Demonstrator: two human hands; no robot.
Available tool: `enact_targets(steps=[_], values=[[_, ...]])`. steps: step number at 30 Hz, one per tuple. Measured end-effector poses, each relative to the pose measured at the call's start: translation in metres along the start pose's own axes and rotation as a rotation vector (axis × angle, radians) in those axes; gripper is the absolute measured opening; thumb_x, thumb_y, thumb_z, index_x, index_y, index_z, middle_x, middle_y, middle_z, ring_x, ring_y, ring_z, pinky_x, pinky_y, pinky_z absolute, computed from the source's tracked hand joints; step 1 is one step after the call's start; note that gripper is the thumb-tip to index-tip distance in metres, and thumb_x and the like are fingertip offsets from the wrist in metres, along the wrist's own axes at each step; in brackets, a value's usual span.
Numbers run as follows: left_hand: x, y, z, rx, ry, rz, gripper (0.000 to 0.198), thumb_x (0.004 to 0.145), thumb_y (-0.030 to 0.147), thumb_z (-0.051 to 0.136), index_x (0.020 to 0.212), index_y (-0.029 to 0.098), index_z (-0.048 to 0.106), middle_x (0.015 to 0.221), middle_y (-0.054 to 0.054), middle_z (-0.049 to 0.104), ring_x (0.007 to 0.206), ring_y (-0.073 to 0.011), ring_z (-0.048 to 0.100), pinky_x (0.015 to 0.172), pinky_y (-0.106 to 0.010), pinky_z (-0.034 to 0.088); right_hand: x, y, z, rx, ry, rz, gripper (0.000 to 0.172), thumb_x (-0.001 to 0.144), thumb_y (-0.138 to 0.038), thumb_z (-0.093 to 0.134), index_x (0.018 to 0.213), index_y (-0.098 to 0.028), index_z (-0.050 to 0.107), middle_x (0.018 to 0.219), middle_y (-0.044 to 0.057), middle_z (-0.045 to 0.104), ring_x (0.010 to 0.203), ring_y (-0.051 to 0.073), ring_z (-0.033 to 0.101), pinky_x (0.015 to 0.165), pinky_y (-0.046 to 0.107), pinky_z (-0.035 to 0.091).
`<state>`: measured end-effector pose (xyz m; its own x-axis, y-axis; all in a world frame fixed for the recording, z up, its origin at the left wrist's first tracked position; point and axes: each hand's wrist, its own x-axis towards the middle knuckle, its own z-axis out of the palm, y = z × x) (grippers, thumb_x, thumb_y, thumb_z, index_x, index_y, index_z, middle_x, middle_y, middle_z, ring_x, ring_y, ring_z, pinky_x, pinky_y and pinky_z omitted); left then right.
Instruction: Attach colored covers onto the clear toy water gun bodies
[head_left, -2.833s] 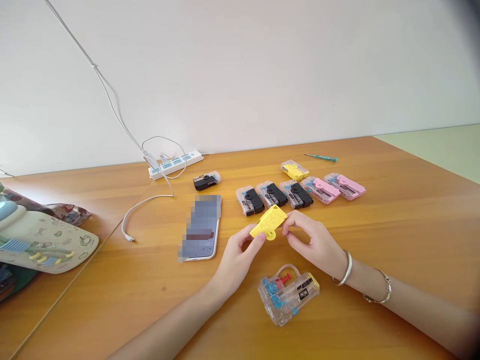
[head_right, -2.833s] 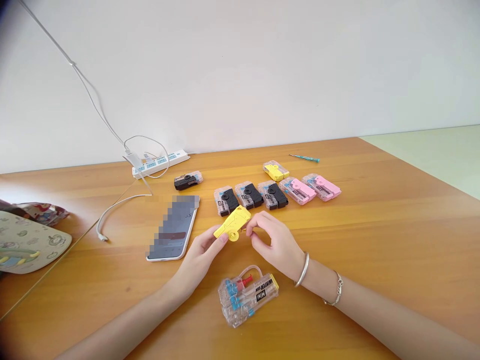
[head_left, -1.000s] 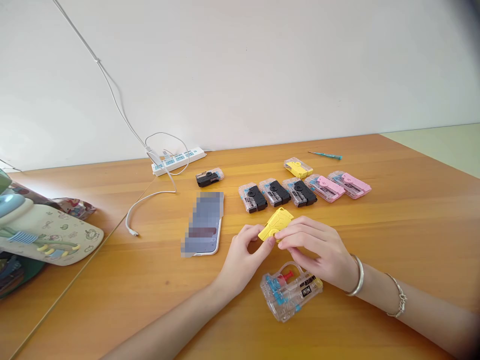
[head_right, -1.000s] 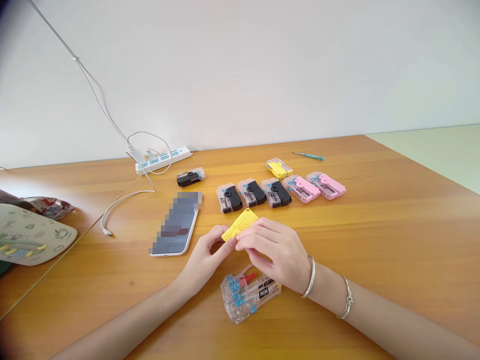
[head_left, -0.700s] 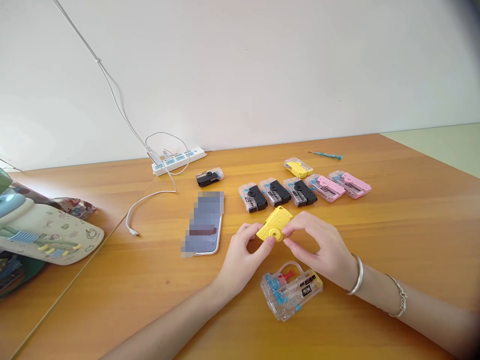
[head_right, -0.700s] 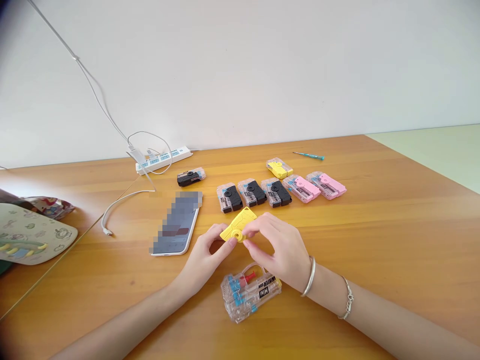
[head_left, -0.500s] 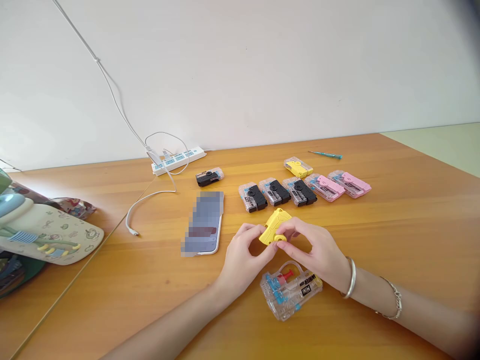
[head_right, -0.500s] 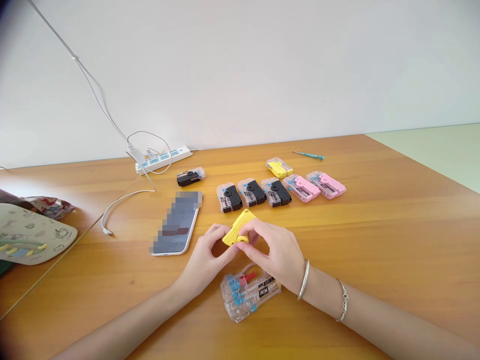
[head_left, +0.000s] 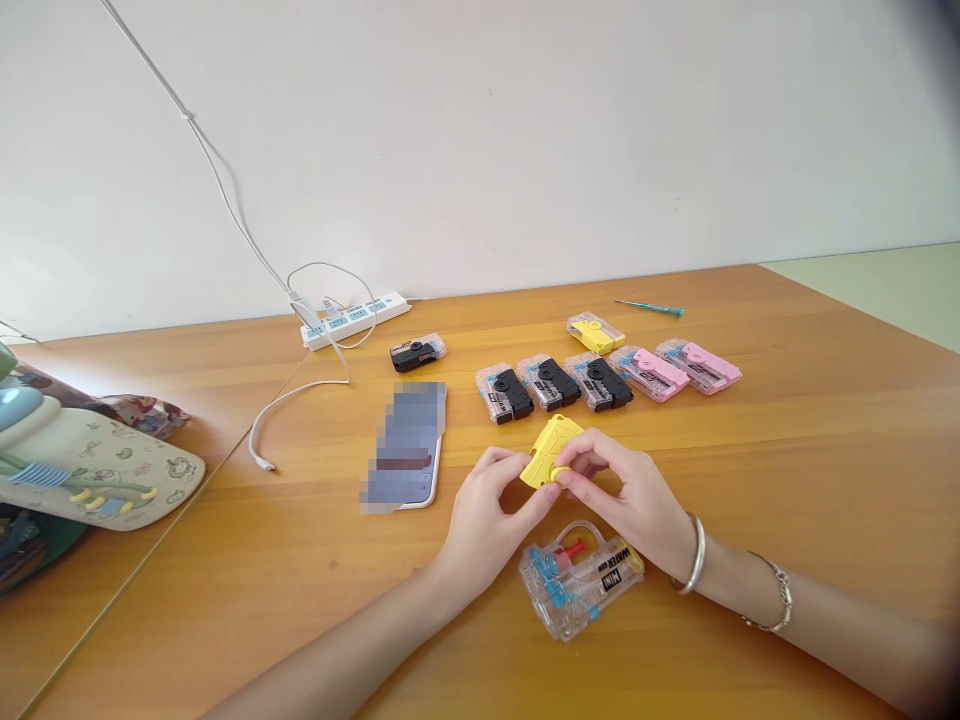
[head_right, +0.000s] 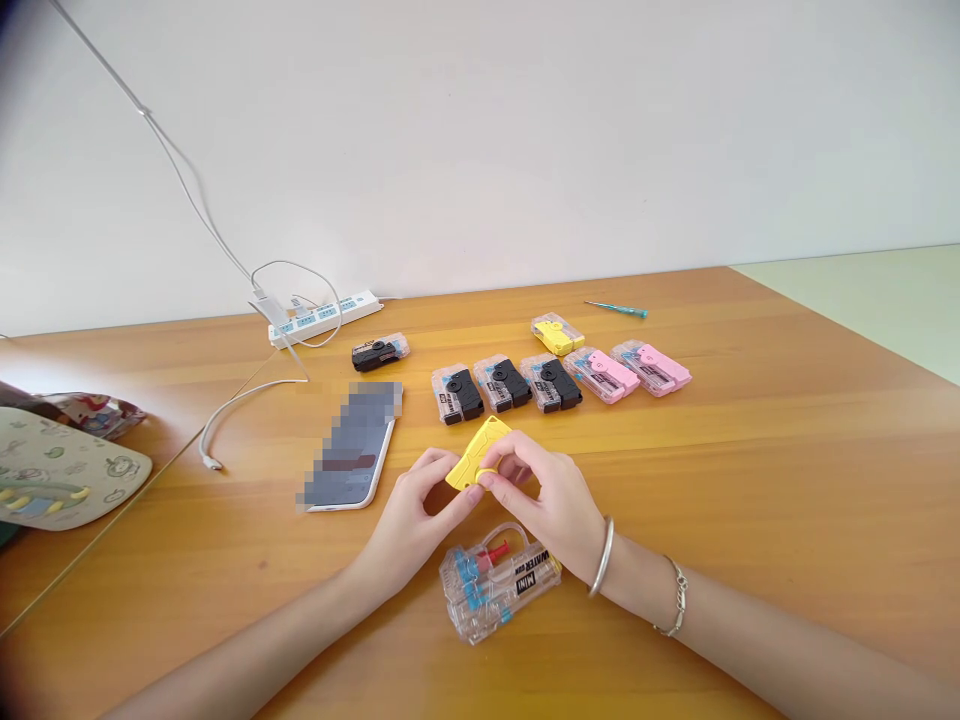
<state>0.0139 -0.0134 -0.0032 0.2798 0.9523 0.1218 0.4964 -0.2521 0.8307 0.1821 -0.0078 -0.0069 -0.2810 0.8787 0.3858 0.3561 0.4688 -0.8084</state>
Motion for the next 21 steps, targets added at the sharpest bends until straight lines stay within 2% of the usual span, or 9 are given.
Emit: enact_targets(steps=[6, 13, 17, 21], values=[[0.0004, 0.0002, 0.0003, 0.007, -0.025, -0.014, 0.02, 0.083, 0.038, 0.053, 0.082, 0.021, 0.063, 0.079, -0.002, 0.058, 0.083, -0.0188, 0.051, 0.071, -0.028, 0.042, -0.0006, 0.0007, 0.0003, 0.109, -0.036, 0.041, 0.006, 0.087, -0.027, 0.049, 0.084, -0.022, 0.05, 0.069, -0.002, 0.061, 0.058, 0.011, 0.06, 0.054, 0.024, 0.052], [-0.0008, -0.0018, 0.0008, 0.001, -0.018, 0.001, 0.021, 0.083, 0.039, 0.054, 0.075, 0.02, 0.059, 0.079, -0.001, 0.058, 0.083, -0.0185, 0.05, 0.071, -0.027, 0.041, -0.0008, 0.0013, 0.0017, 0.156, -0.036, 0.075, 0.006, 0.087, -0.027, 0.049, 0.088, -0.023, 0.044, 0.065, -0.004, 0.057, 0.056, 0.012, 0.058, 0.053, 0.024, 0.051], [-0.0007, -0.0007, 0.0006, -0.017, -0.01, 0.008, 0.023, 0.084, 0.039, 0.052, 0.072, 0.02, 0.055, 0.078, -0.001, 0.057, 0.082, -0.018, 0.049, 0.069, -0.027, 0.04, -0.0025, 0.002, 0.0026, 0.039, -0.015, 0.01, 0.004, 0.087, -0.025, 0.049, 0.088, -0.023, 0.046, 0.068, -0.003, 0.057, 0.059, 0.012, 0.058, 0.056, 0.025, 0.05], [-0.0002, 0.002, 0.0002, -0.032, -0.013, 0.017, 0.021, 0.084, 0.035, 0.051, 0.07, 0.02, 0.055, 0.075, -0.001, 0.058, 0.081, -0.0184, 0.048, 0.069, -0.027, 0.041, -0.0033, 0.0039, 0.0031, -0.135, 0.065, -0.084, 0.004, 0.086, -0.025, 0.051, 0.09, -0.023, 0.05, 0.081, 0.001, 0.061, 0.071, 0.014, 0.059, 0.066, 0.029, 0.051]])
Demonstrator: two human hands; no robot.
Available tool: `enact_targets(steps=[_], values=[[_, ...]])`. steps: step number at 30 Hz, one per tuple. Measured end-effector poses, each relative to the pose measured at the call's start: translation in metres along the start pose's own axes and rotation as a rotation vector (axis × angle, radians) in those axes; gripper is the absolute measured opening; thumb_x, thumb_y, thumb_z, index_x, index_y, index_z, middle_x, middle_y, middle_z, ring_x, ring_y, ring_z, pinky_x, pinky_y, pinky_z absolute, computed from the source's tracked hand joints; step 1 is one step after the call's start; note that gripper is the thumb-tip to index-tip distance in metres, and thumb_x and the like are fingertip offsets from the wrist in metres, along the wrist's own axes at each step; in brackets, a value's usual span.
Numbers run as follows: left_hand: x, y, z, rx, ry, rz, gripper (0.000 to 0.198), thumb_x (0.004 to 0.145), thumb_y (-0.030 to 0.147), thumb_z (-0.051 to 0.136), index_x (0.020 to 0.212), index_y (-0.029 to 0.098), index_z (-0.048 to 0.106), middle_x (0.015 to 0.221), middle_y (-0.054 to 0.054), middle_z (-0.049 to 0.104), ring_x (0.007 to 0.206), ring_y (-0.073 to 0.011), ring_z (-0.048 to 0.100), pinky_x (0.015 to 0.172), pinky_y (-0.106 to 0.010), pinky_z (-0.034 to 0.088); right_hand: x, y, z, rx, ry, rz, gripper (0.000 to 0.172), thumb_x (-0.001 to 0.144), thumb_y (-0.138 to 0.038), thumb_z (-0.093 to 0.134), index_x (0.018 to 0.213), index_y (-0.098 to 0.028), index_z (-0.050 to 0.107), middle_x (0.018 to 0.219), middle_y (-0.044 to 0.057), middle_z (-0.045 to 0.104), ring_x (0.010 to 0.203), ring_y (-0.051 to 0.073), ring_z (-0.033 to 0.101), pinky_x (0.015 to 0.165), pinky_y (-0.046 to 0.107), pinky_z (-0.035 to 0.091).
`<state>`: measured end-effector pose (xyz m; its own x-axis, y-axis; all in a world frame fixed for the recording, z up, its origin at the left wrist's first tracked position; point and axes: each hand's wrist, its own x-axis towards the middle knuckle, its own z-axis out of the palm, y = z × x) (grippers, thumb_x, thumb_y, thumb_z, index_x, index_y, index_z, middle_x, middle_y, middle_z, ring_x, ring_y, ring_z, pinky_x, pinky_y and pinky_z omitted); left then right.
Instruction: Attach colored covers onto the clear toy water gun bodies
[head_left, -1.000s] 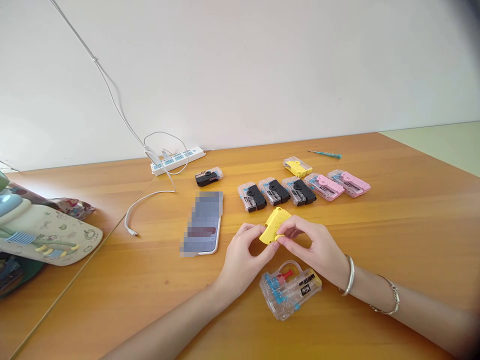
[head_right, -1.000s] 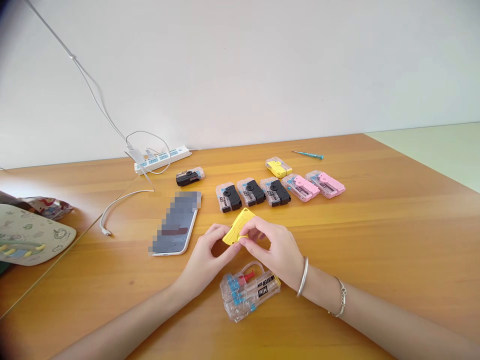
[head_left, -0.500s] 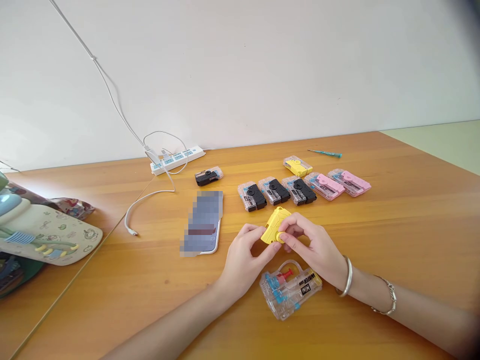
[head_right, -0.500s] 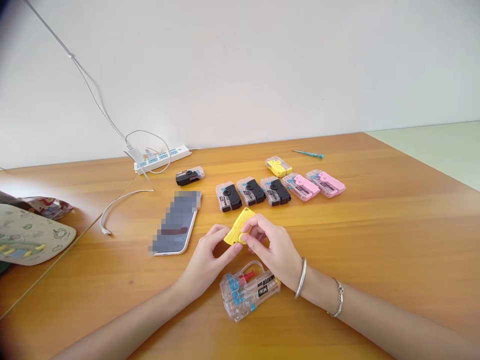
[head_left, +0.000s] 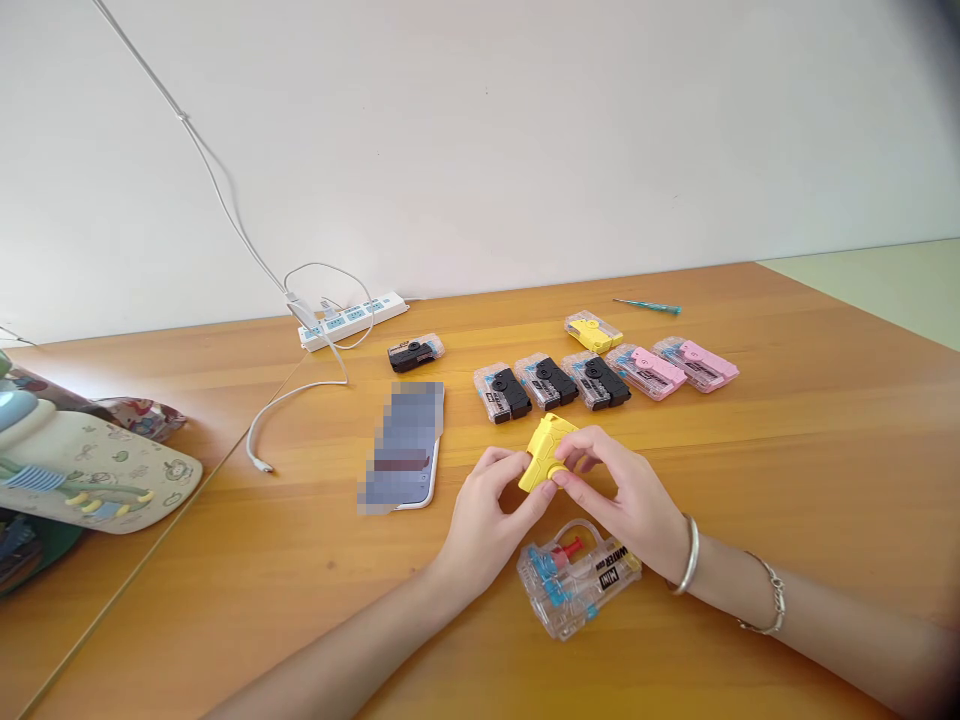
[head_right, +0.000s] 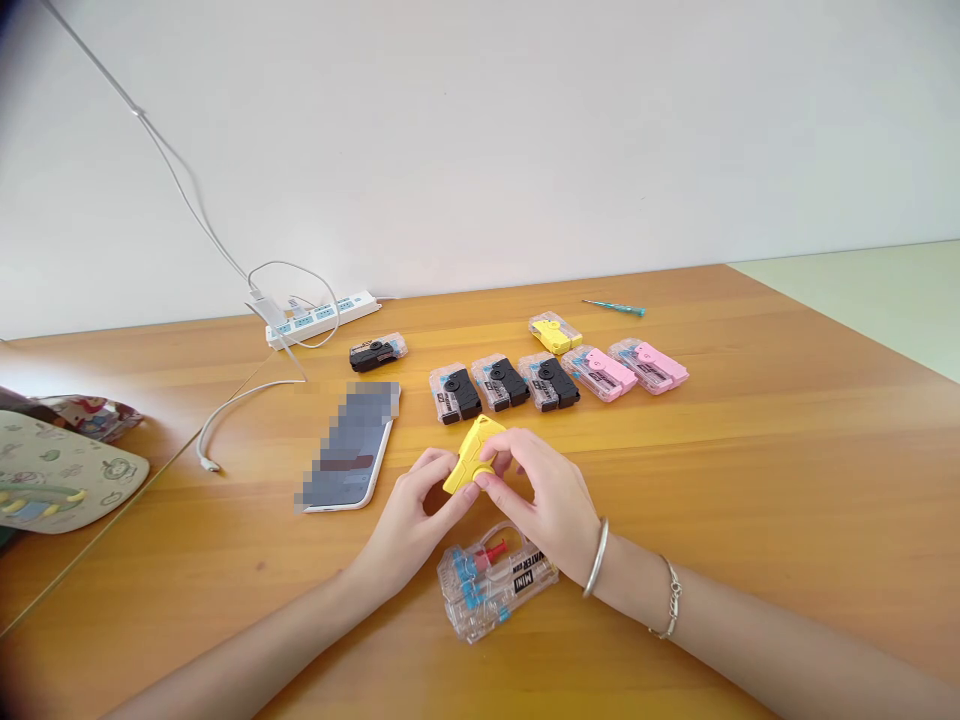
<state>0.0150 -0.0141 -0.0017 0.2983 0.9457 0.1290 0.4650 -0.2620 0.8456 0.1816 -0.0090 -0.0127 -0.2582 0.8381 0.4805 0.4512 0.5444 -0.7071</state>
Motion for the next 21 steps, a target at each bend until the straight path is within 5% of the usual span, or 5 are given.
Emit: enact_targets(steps=[21], values=[[-0.0014, -0.0011, 0.0035, -0.017, 0.042, -0.022, 0.024, 0.08, 0.031, 0.055, 0.061, 0.018, 0.047, 0.076, -0.002, 0.05, 0.079, -0.0169, 0.048, 0.068, -0.027, 0.041, 0.0024, -0.0049, 0.0026, 0.026, 0.074, -0.116, 0.006, 0.086, -0.019, 0.048, 0.081, -0.022, 0.047, 0.07, -0.001, 0.054, 0.063, 0.013, 0.055, 0.06, 0.024, 0.048]])
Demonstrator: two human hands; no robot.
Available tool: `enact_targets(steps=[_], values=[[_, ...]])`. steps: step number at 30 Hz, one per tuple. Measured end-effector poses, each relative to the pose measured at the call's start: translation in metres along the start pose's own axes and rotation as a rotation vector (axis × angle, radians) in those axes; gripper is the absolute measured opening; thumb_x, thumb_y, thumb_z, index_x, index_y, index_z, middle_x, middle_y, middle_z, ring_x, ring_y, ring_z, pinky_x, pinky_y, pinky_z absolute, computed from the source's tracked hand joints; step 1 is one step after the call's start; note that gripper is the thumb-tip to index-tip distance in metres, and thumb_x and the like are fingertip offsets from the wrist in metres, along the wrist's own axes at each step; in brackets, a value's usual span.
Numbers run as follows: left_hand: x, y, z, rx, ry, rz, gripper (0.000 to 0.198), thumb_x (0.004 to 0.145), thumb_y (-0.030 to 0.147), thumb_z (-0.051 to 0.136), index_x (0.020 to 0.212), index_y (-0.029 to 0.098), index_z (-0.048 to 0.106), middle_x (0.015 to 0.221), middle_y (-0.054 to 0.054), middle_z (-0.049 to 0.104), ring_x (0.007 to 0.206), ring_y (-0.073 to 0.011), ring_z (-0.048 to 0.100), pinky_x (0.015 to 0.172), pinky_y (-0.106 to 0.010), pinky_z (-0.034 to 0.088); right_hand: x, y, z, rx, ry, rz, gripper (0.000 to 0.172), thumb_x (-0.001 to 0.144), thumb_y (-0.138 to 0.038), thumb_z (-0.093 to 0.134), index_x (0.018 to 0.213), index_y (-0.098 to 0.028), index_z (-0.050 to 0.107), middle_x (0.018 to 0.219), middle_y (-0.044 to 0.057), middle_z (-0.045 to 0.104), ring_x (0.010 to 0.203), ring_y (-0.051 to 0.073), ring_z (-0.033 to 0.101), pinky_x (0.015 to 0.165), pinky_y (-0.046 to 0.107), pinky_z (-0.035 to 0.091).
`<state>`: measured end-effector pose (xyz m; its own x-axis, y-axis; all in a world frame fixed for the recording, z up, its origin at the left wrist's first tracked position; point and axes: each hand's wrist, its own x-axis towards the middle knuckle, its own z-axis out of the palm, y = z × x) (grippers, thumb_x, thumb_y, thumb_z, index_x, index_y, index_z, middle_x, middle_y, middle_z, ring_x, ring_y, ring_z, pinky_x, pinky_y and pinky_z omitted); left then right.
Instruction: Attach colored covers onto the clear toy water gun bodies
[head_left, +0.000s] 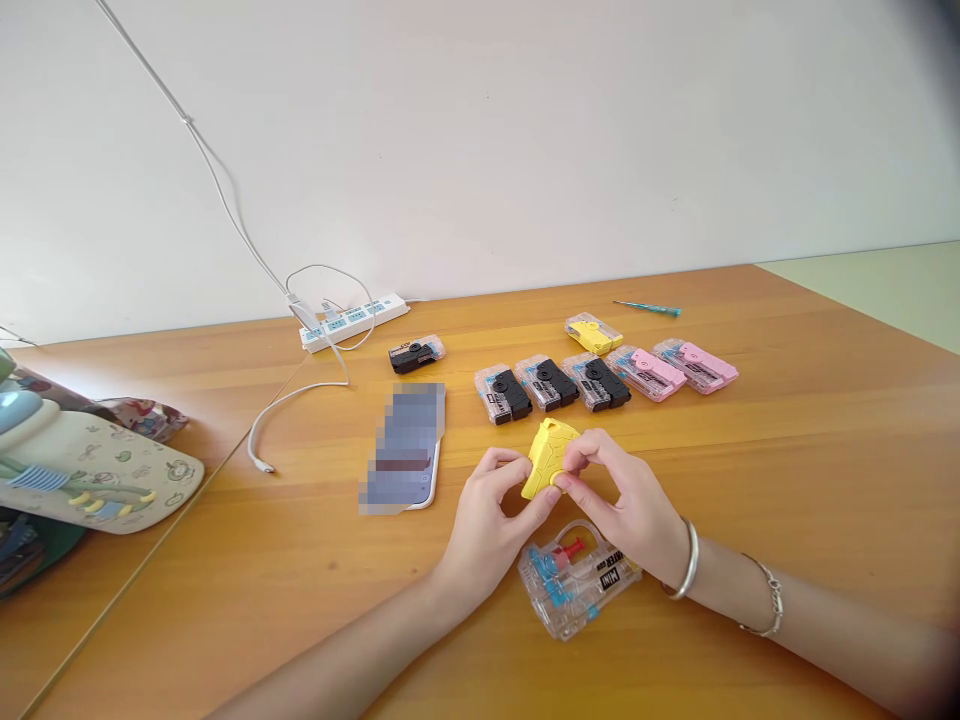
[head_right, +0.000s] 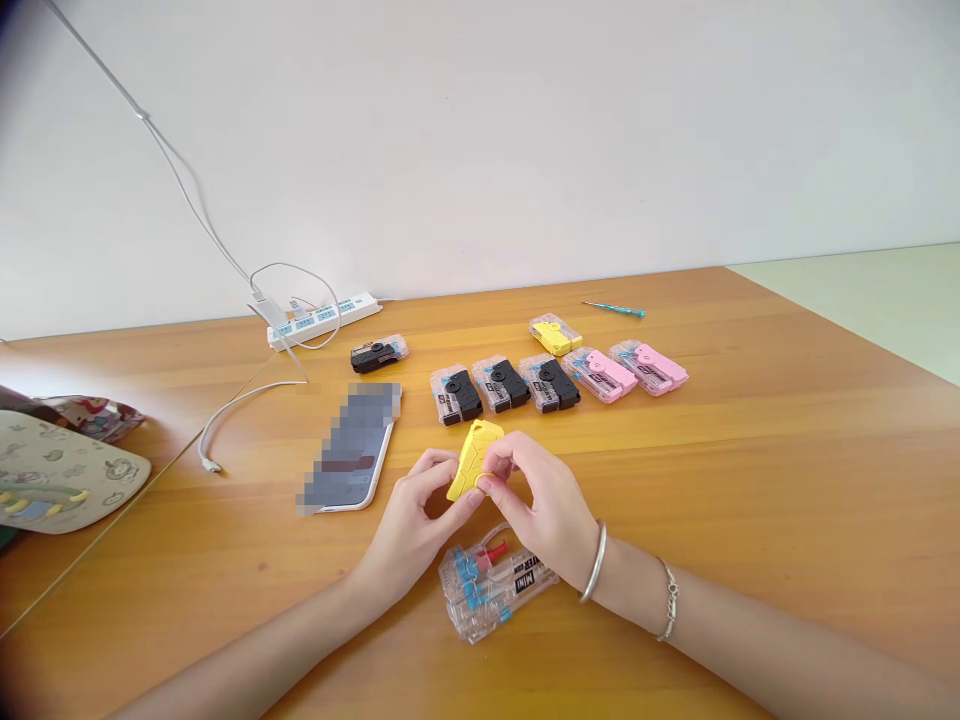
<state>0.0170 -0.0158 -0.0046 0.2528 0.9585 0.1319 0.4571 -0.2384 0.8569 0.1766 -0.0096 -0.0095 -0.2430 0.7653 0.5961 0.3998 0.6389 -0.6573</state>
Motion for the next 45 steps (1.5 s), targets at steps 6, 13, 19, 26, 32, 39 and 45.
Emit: enact_targets(steps=[6, 13, 19, 26, 32, 39, 45], values=[[0.0, 0.0, 0.001, 0.039, -0.009, 0.019, 0.021, 0.083, 0.032, 0.052, 0.067, 0.018, 0.05, 0.075, -0.001, 0.053, 0.081, -0.0171, 0.048, 0.071, -0.028, 0.041, -0.002, 0.007, 0.0, -0.045, -0.031, 0.045, 0.003, 0.086, -0.022, 0.051, 0.087, -0.022, 0.047, 0.075, 0.0, 0.056, 0.069, 0.014, 0.058, 0.064, 0.027, 0.049], [0.002, 0.0, -0.006, 0.247, 0.01, 0.144, 0.025, 0.084, 0.031, 0.05, 0.064, 0.019, 0.044, 0.064, 0.001, 0.047, 0.071, -0.0165, 0.044, 0.064, -0.028, 0.037, 0.007, 0.011, -0.016, -0.187, -0.048, -0.025, 0.031, 0.082, -0.029, 0.058, 0.11, -0.022, 0.046, 0.095, 0.005, 0.057, 0.089, 0.021, 0.055, 0.078, 0.036, 0.045], [0.001, 0.001, -0.008, 0.255, -0.099, 0.21, 0.016, 0.08, 0.031, 0.058, 0.071, 0.018, 0.056, 0.085, -0.001, 0.062, 0.084, -0.0185, 0.049, 0.076, -0.032, 0.039, 0.016, 0.018, -0.022, 0.086, -0.313, 0.125, 0.028, 0.081, -0.031, 0.058, 0.107, -0.022, 0.05, 0.103, 0.005, 0.056, 0.098, 0.021, 0.053, 0.085, 0.036, 0.044], [-0.001, 0.006, -0.012, 0.21, -0.294, 0.223, 0.034, 0.071, 0.047, 0.067, 0.097, 0.026, 0.061, 0.108, -0.002, 0.06, 0.104, -0.0221, 0.046, 0.093, -0.036, 0.036, 0.023, 0.031, -0.024, 0.491, -0.158, 0.459, 0.025, 0.076, -0.041, 0.062, 0.085, -0.022, 0.049, 0.081, -0.001, 0.05, 0.074, 0.015, 0.052, 0.066, 0.028, 0.046], [-0.003, 0.006, -0.011, 0.284, -0.432, 0.289, 0.027, 0.072, 0.041, 0.067, 0.095, 0.029, 0.063, 0.126, -0.002, 0.052, 0.118, -0.0237, 0.04, 0.102, -0.04, 0.03, 0.024, 0.033, -0.023, 0.595, -0.088, 0.542, 0.023, 0.075, -0.039, 0.063, 0.08, -0.022, 0.048, 0.083, -0.002, 0.045, 0.076, 0.013, 0.048, 0.067, 0.026, 0.046], [-0.001, 0.007, -0.017, 0.299, -0.45, 0.313, 0.035, 0.084, 0.011, 0.044, 0.096, 0.035, 0.067, 0.131, 0.004, 0.047, 0.126, -0.0191, 0.032, 0.105, -0.037, 0.03, 0.025, 0.031, -0.023, 0.591, -0.112, 0.579, 0.025, 0.076, -0.042, 0.061, 0.08, -0.023, 0.046, 0.08, -0.003, 0.048, 0.073, 0.013, 0.049, 0.066, 0.026, 0.045], [0.001, 0.003, -0.016, 0.322, -0.316, 0.303, 0.04, 0.077, 0.001, 0.038, 0.085, 0.029, 0.066, 0.126, 0.005, 0.052, 0.119, -0.0177, 0.039, 0.101, -0.035, 0.034, 0.025, 0.033, -0.022, 0.63, -0.12, 0.622, 0.026, 0.076, -0.042, 0.061, 0.083, -0.023, 0.046, 0.081, -0.003, 0.052, 0.073, 0.013, 0.052, 0.066, 0.027, 0.045]])
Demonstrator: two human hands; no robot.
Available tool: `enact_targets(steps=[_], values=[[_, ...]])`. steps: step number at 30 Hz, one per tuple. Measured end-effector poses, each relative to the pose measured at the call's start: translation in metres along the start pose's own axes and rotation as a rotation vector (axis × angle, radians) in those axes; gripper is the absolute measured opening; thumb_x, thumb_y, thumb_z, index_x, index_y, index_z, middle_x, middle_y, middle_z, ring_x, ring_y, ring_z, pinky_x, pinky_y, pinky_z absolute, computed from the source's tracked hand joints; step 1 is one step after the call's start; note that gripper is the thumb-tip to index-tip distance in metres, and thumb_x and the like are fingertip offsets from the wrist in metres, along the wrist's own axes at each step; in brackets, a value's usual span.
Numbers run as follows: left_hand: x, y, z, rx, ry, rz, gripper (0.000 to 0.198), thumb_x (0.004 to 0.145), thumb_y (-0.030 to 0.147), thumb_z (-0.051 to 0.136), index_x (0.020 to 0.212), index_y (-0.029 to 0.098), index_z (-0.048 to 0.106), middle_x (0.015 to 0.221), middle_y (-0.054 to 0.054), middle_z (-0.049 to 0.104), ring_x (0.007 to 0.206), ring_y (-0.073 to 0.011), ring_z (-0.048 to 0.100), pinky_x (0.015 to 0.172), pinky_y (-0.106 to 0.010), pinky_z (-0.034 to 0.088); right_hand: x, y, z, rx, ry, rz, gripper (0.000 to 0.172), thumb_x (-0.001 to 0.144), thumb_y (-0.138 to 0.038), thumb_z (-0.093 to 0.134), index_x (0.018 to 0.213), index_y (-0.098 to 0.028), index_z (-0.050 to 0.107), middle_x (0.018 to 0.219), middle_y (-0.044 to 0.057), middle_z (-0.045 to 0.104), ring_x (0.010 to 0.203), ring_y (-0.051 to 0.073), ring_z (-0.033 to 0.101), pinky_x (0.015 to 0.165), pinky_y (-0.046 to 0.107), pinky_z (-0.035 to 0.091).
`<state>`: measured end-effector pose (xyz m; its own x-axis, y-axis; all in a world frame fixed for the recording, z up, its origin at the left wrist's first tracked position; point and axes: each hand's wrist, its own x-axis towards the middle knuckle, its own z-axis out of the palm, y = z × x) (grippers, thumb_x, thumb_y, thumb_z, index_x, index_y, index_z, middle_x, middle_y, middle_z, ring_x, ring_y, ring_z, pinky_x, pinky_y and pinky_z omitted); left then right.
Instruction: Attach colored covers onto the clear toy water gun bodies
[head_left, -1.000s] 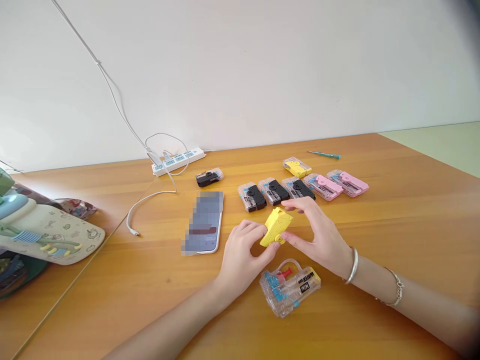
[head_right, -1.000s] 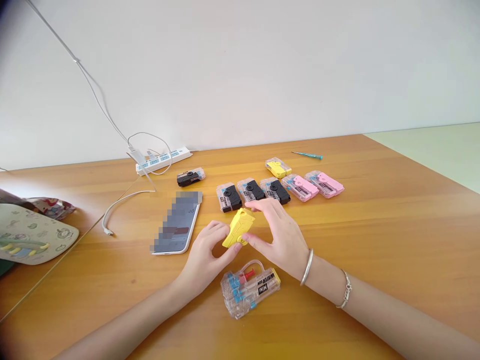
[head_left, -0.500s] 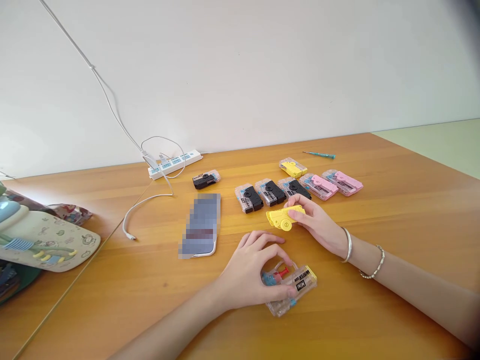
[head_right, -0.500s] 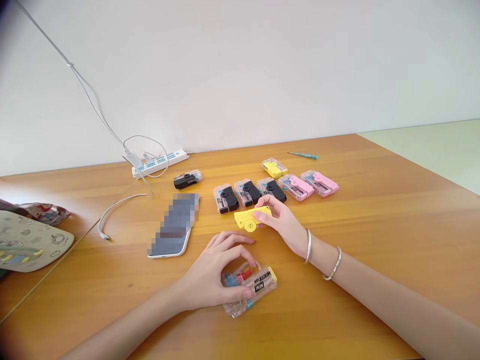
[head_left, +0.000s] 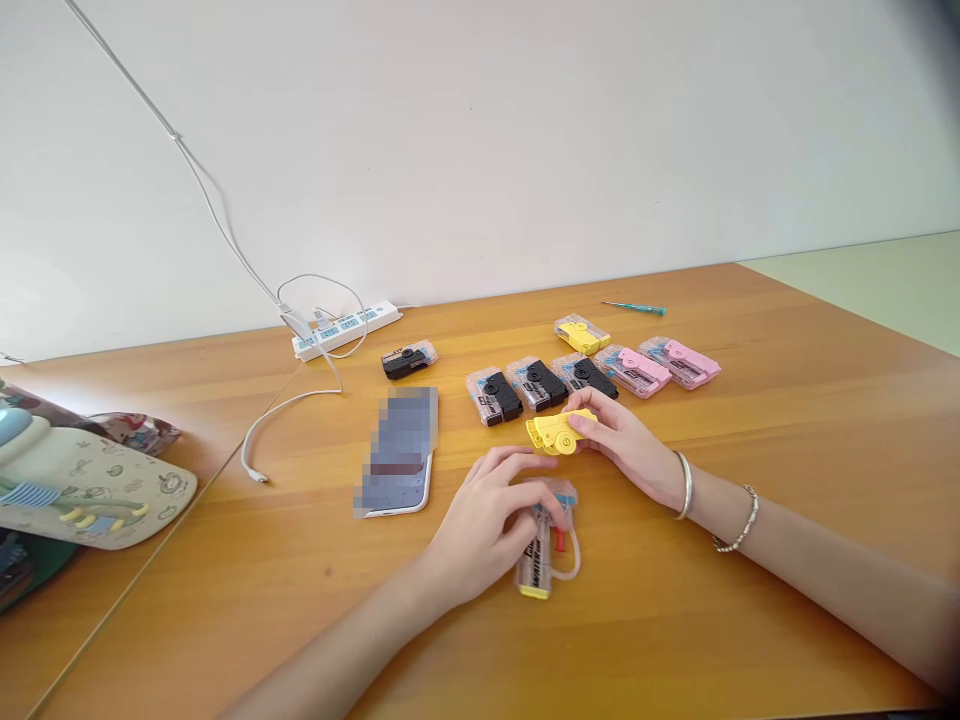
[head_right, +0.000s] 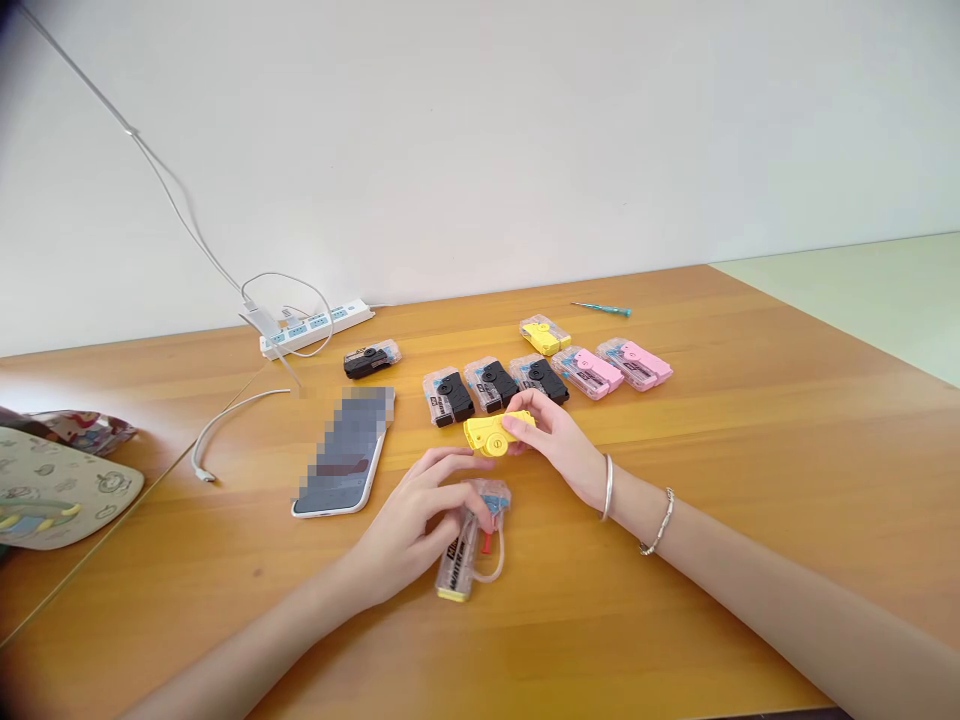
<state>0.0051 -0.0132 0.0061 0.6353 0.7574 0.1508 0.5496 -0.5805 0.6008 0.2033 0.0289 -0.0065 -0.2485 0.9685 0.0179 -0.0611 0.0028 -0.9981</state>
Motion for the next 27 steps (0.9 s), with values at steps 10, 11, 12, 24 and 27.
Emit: enact_targets(steps=[10, 11, 12, 24, 27], values=[[0.0, -0.001, 0.002, 0.035, 0.013, -0.096, 0.028, 0.078, 0.037, 0.059, 0.104, 0.027, 0.061, 0.129, -0.004, 0.05, 0.123, -0.0259, 0.036, 0.102, -0.045, 0.033, 0.001, 0.003, -0.001, -0.046, 0.007, 0.004, 0.032, 0.075, -0.046, 0.061, 0.092, -0.02, 0.054, 0.091, 0.002, 0.056, 0.074, 0.014, 0.055, 0.068, 0.03, 0.048], [0.0, -0.001, 0.002, 0.003, 0.023, -0.091, 0.028, 0.078, 0.035, 0.059, 0.105, 0.027, 0.061, 0.127, -0.004, 0.052, 0.121, -0.0254, 0.038, 0.101, -0.043, 0.034, 0.001, 0.003, -0.002, -0.028, 0.004, 0.009, 0.031, 0.076, -0.046, 0.061, 0.091, -0.02, 0.055, 0.09, 0.001, 0.056, 0.073, 0.013, 0.055, 0.069, 0.03, 0.048], [0.001, 0.0, 0.002, -0.036, 0.039, -0.097, 0.028, 0.078, 0.033, 0.059, 0.106, 0.027, 0.06, 0.124, -0.004, 0.055, 0.118, -0.0247, 0.042, 0.1, -0.042, 0.036, 0.001, 0.003, -0.002, 0.0, 0.013, 0.02, 0.03, 0.076, -0.046, 0.061, 0.089, -0.02, 0.054, 0.088, 0.0, 0.056, 0.071, 0.012, 0.054, 0.069, 0.029, 0.048], [0.008, -0.012, 0.002, -0.723, 0.457, -0.329, 0.037, 0.084, 0.035, 0.053, 0.117, 0.019, 0.048, 0.119, -0.007, 0.059, 0.102, -0.018, 0.059, 0.083, -0.027, 0.048, -0.008, 0.003, 0.01, 0.302, -0.074, 0.193, 0.037, 0.078, -0.042, 0.063, 0.108, -0.024, 0.053, 0.118, 0.005, 0.055, 0.1, 0.017, 0.058, 0.095, 0.039, 0.045], [0.009, -0.011, -0.001, -0.71, 0.515, -0.313, 0.027, 0.086, 0.037, 0.05, 0.106, 0.019, 0.052, 0.108, -0.005, 0.062, 0.099, -0.0174, 0.059, 0.082, -0.026, 0.048, -0.016, 0.0, 0.016, 0.217, -0.172, 0.167, 0.032, 0.085, -0.044, 0.053, 0.11, -0.023, 0.052, 0.114, 0.005, 0.056, 0.099, 0.017, 0.059, 0.097, 0.041, 0.043]])
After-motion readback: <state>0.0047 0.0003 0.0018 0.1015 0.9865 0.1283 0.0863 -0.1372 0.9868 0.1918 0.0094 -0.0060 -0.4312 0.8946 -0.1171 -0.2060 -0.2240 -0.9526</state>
